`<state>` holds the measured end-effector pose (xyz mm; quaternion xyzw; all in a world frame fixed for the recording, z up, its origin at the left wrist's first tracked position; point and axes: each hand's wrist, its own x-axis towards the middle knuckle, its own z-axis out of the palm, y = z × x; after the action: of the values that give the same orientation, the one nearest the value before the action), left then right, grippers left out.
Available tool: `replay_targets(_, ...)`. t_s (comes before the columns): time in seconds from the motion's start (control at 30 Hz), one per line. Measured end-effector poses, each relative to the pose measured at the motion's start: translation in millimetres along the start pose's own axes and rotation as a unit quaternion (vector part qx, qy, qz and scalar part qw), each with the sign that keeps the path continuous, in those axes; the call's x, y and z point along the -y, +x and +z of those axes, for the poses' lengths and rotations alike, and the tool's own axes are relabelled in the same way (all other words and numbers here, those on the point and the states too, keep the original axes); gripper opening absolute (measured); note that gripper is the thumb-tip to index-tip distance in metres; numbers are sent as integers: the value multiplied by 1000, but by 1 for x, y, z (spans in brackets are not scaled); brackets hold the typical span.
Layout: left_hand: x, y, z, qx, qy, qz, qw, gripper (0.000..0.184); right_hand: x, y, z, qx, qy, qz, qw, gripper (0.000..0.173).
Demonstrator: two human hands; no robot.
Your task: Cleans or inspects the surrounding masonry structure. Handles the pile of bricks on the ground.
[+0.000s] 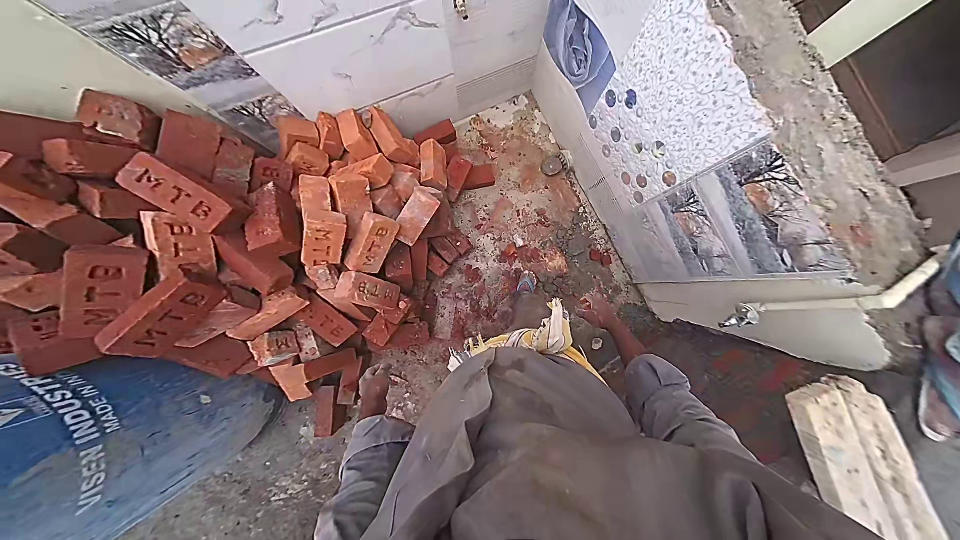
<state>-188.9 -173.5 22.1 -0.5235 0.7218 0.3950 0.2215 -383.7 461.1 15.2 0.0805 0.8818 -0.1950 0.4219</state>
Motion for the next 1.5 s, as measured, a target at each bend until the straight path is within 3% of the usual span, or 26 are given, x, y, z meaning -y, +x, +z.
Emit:
replay_targets(0.17, -35, 17, 38, 9, 63, 4, 998, 45, -48, 24, -1, 5, 60, 35, 998, 57)
replay_targets(0.27, -87, 8, 61, 32, 91, -9, 995, 46, -74, 40, -24, -2, 106, 45, 993, 54)
replay_targets(0.4, -174, 12, 96, 26, 47, 40, 998, 43, -100, 74, -94, -43, 145, 41, 988, 54)
replay_targets(0.5, -235, 16, 109, 28, 72, 85, 993, 39, -112, 98, -147, -99, 224, 93, 965, 52)
replay_targets(0.63, -311, 21, 106, 10, 95, 127, 987, 40, -112, 144, -182, -148, 274, 110, 944, 53)
replay_targets(0.77, -341, 36, 107, 18, 89, 104, 990, 40, -71, 158, -202, -188, 239, 36, 952, 49)
replay_targets(0.87, -354, 56, 123, 40, 110, 80, 990, 41, 11, 147, -295, -358, 197, -23, 912, 45)
replay_targets(1.0, -361, 104, 150, 97, 209, 50, 972, 45, 106, 96, -487, -569, 123, -79, 809, 47)
replay_targets(1.1, -400, 152, 176, 131, 252, 63, 957, 47, 119, 102, -609, -653, 58, -19, 755, 52)
replay_targets(1.17, -444, 171, 176, 134, 243, 88, 957, 47, 100, 134, -643, -640, 45, 61, 764, 59)
replay_targets(1.27, -551, 180, 159, 126, 194, 133, 964, 48, 68, 190, -651, -575, 2, 168, 801, 66)
replay_targets(1.37, -658, 213, 128, 107, 208, 196, 952, 42, 61, 210, -641, -577, -43, 247, 777, 62)
replay_targets(1.5, -769, 234, 86, 66, 144, 227, 961, 40, 67, 216, -631, -607, -86, 281, 739, 56)
